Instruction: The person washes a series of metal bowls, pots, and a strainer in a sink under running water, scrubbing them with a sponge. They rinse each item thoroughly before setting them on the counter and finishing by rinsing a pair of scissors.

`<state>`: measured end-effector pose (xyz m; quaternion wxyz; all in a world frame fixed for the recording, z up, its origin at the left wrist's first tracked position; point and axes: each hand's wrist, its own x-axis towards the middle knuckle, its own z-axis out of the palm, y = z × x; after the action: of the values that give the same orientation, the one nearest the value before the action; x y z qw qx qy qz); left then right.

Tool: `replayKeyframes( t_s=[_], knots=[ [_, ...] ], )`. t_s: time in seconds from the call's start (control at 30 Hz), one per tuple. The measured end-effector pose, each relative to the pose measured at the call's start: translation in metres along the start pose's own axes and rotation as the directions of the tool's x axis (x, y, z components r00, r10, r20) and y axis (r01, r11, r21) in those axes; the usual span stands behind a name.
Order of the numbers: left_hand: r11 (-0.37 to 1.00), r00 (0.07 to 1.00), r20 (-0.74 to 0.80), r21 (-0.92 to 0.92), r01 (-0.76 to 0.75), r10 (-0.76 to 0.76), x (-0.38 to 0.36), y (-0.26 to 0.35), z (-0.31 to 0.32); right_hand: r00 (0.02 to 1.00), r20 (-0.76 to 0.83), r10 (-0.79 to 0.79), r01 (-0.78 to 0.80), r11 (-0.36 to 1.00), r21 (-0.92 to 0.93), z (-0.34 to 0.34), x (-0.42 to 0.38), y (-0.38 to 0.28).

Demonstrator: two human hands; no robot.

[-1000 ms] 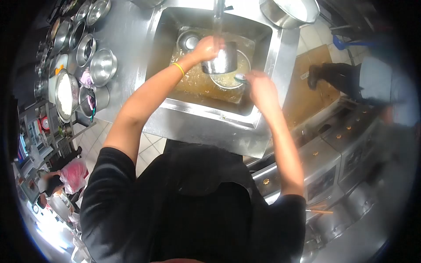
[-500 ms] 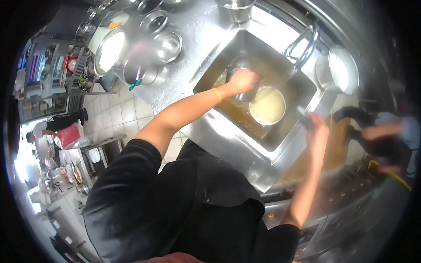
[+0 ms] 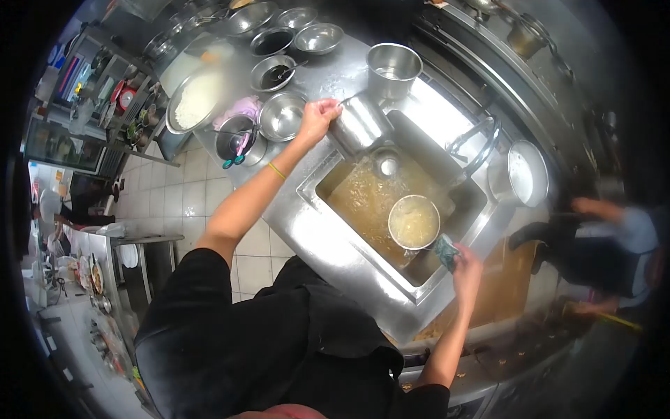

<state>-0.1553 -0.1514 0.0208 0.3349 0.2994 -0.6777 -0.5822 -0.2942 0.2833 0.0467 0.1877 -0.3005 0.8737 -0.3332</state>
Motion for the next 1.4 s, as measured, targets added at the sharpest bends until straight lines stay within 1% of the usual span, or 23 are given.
replayKeyframes(
  t_s=[0.07,0.1,0.17,0.23,0.33,0.43,0.5,0.6,0.63,0.7,0.73,0.77,0.8,0.87,1.0,1.1,1.17,1.2,1.27,1.3,1.33,1.37,1.4],
  knots=[
    [0.936,0.977,-0.016,0.291,-0.199,0.212,0.007,0.012,0.004,0.999,-0.017,0.030,-0.030,1.000,0.002,0.001,0.000,-0.001],
    [0.764,0.942,0.055,0.569,-0.303,0.332,0.009,0.018,0.003,0.999,-0.041,0.023,-0.022,1.000,0.020,0.003,0.003,0.003],
    [0.578,0.843,0.175,0.657,-0.484,0.508,0.020,0.001,-0.002,0.986,-0.136,-0.096,0.094,0.995,-0.026,0.004,0.010,0.025],
    [0.358,0.804,0.326,0.767,-0.533,0.498,0.034,-0.031,-0.002,0.943,-0.278,-0.183,0.129,0.971,-0.200,-0.015,0.021,0.006],
    [0.391,0.850,0.308,0.785,-0.481,0.427,0.031,-0.033,0.005,0.727,-0.566,-0.388,0.259,0.919,-0.296,-0.058,0.062,-0.010],
    [0.334,0.853,0.275,0.833,-0.442,0.444,0.022,-0.023,0.009,0.623,-0.623,-0.473,0.220,0.870,-0.441,-0.098,0.125,-0.007],
    [0.301,0.843,0.258,0.852,-0.429,0.471,0.011,-0.013,0.012,0.636,-0.618,-0.463,0.185,0.868,-0.461,-0.106,0.170,0.018],
    [0.486,0.828,0.200,0.728,-0.484,0.525,-0.024,0.004,0.020,0.723,-0.637,-0.266,0.058,0.943,-0.328,-0.086,0.203,0.056],
    [0.473,0.846,0.216,0.749,-0.464,0.488,-0.044,0.005,0.018,0.592,-0.656,-0.469,0.154,0.864,-0.479,-0.071,0.207,0.069],
    [0.565,0.842,0.211,0.658,-0.498,0.496,-0.070,0.006,0.020,0.645,-0.687,-0.336,0.189,0.941,-0.283,-0.025,0.182,0.039],
    [0.561,0.856,0.212,0.677,-0.477,0.472,-0.083,0.001,0.021,0.776,-0.619,-0.118,0.190,0.980,0.052,0.013,0.161,0.020],
    [0.634,0.888,0.195,0.638,-0.437,0.416,-0.096,-0.006,0.022,0.880,-0.470,0.072,0.123,0.920,0.372,0.055,0.147,0.012],
    [0.704,0.916,0.181,0.592,-0.393,0.359,-0.108,-0.011,0.025,0.968,-0.242,0.067,0.074,0.845,0.529,0.099,0.146,0.030],
    [0.817,0.964,0.183,0.514,-0.261,0.193,-0.122,-0.023,0.037,0.940,0.257,0.226,-0.295,0.155,0.943,0.158,0.140,0.030],
    [0.964,0.942,0.216,0.120,0.236,-0.257,-0.136,-0.051,0.066,0.882,0.327,0.340,-0.286,-0.167,0.944,0.217,0.140,0.044],
    [0.948,0.887,0.342,0.045,0.314,-0.310,-0.143,-0.060,0.099,0.791,0.370,0.486,-0.359,-0.121,0.926,0.228,0.132,0.067],
    [0.916,0.831,0.429,-0.022,0.401,-0.354,-0.145,-0.066,0.126,0.852,0.467,0.236,-0.487,0.031,0.873,0.235,0.124,0.099],
    [0.892,0.794,0.487,-0.063,0.448,-0.364,-0.146,-0.076,0.139,0.861,0.443,0.248,-0.469,0.052,0.882,0.215,0.122,0.089],
    [0.843,0.715,0.571,-0.074,0.533,-0.403,-0.138,-0.094,0.173,0.858,0.172,0.483,-0.484,0.652,0.584,0.167,0.119,0.063],
    [0.849,0.717,0.590,-0.096,0.519,-0.371,-0.131,-0.096,0.191,0.865,0.135,0.484,-0.465,0.668,0.581,0.141,0.123,0.059],
    [0.784,0.665,0.598,-0.098,0.613,-0.446,-0.127,-0.097,0.207,0.914,-0.275,0.298,-0.166,0.894,0.416,0.116,0.122,0.059],
    [0.706,0.605,0.602,-0.094,0.702,-0.521,-0.124,-0.100,0.220,0.811,-0.585,-0.005,0.087,0.990,0.111,0.090,0.122,0.056],
    [0.647,0.549,0.641,-0.105,0.755,-0.536,-0.121,-0.110,0.230,0.809,-0.586,0.037,0.008,0.997,0.073,0.056,0.128,0.044]
  ],
)
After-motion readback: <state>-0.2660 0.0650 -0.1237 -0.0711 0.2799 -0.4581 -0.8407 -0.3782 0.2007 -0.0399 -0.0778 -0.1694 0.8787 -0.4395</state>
